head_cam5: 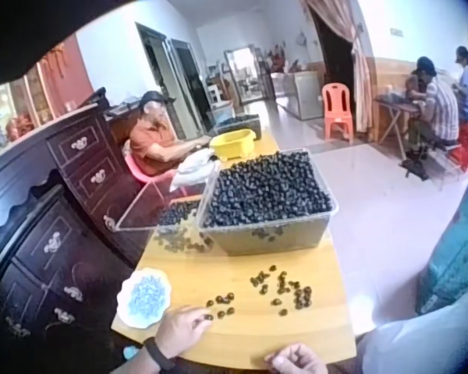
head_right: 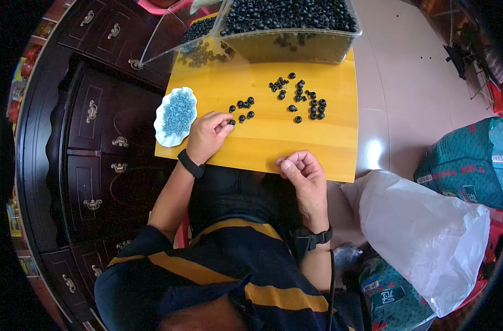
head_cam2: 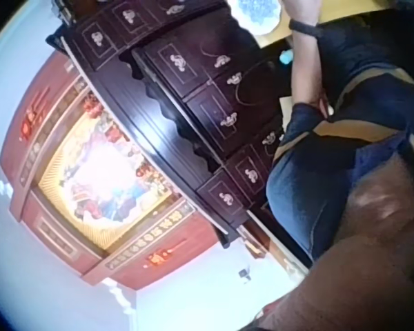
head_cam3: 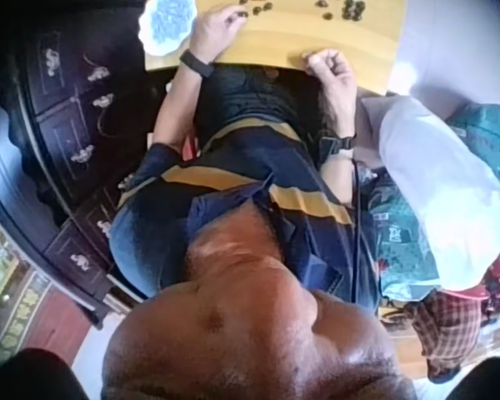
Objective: The person is manually sorting through small black and blue parts on a yellow table, moving them into different containers.
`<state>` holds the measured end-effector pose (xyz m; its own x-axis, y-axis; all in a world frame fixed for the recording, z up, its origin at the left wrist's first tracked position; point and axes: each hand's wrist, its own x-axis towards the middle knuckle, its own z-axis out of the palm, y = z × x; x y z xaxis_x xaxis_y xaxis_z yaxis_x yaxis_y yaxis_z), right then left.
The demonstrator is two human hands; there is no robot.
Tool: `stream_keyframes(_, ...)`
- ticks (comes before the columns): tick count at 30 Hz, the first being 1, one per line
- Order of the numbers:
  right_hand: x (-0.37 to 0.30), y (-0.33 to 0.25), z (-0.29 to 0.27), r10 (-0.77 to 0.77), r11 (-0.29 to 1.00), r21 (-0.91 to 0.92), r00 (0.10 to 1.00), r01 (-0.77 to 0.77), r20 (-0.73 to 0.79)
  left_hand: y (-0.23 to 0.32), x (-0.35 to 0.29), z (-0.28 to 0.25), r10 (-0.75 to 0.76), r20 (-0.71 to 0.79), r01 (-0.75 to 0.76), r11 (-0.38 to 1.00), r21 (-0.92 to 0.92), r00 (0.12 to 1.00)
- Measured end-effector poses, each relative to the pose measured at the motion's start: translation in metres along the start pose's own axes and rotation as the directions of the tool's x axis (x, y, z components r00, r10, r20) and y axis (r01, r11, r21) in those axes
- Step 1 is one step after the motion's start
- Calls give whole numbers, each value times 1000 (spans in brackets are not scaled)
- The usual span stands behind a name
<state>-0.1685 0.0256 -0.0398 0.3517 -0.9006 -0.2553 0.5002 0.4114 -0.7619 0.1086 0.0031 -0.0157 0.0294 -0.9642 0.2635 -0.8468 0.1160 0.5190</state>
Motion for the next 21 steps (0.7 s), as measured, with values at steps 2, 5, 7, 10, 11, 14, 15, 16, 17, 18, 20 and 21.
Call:
stream_keyframes(2, -1, -1, 0, -3, 1000, -4, 1000, 3, 0, 0, 2, 1, 16, 4, -16, 1000, 17, 1000)
stream_keyframes(5, -1, -3, 1, 7, 1000, 7, 1000, -7, 9, -3, 7, 2, 34, 9, -34, 999, 39, 999)
stream_keyframes(7, -1, -3, 1, 9, 1000, 3, 1000, -9, 2, -3, 11, 4, 35, 11, -36, 999, 41, 999)
stream_keyframes(10, -1, 0, -1, -3, 1000, -9, 1000, 3, 2, -1, 16, 7, 53, -1, -53, 996, 66, 999)
stream_keyframes(11, 0, 1, -2, -15, 1000, -18, 1000, 16, 10, -1, 16, 7, 51, -15, -50, 996, 75, 999)
stream_keyframes(14, -1, 0, 0, -6, 1000, -15, 1000, 6, -6, 2, 14, 8, 44, -47, -41, 997, 64, 998)
stream_keyframes(15, -1, -1, 0, -8, 1000, -13, 1000, 8, -10, 4, 14, 8, 36, -68, -33, 998, 44, 997)
stream_keyframes(16, -1, -1, -1, -12, 1000, -8, 1000, 12, 3, 6, 14, 8, 39, -65, -37, 998, 42, 997)
stream_keyframes(17, 0, -1, -1, -16, 1000, -3, 1000, 16, 17, 9, 15, 7, 36, -52, -34, 999, 38, 998)
stream_keyframes(18, 0, -1, -2, -17, 1000, -2, 1000, 17, 14, 15, 17, 5, 30, -40, -29, 999, 35, 999)
stream_keyframes(20, -1, -1, -3, -13, 1000, 1, 1000, 13, 11, 31, 25, 4, 60, -31, -60, 998, 2, 998)
stream_keyframes(21, -1, -1, -3, -15, 1000, 2, 1000, 15, 12, 40, 30, 5, 87, -29, -88, 996, -26, 996)
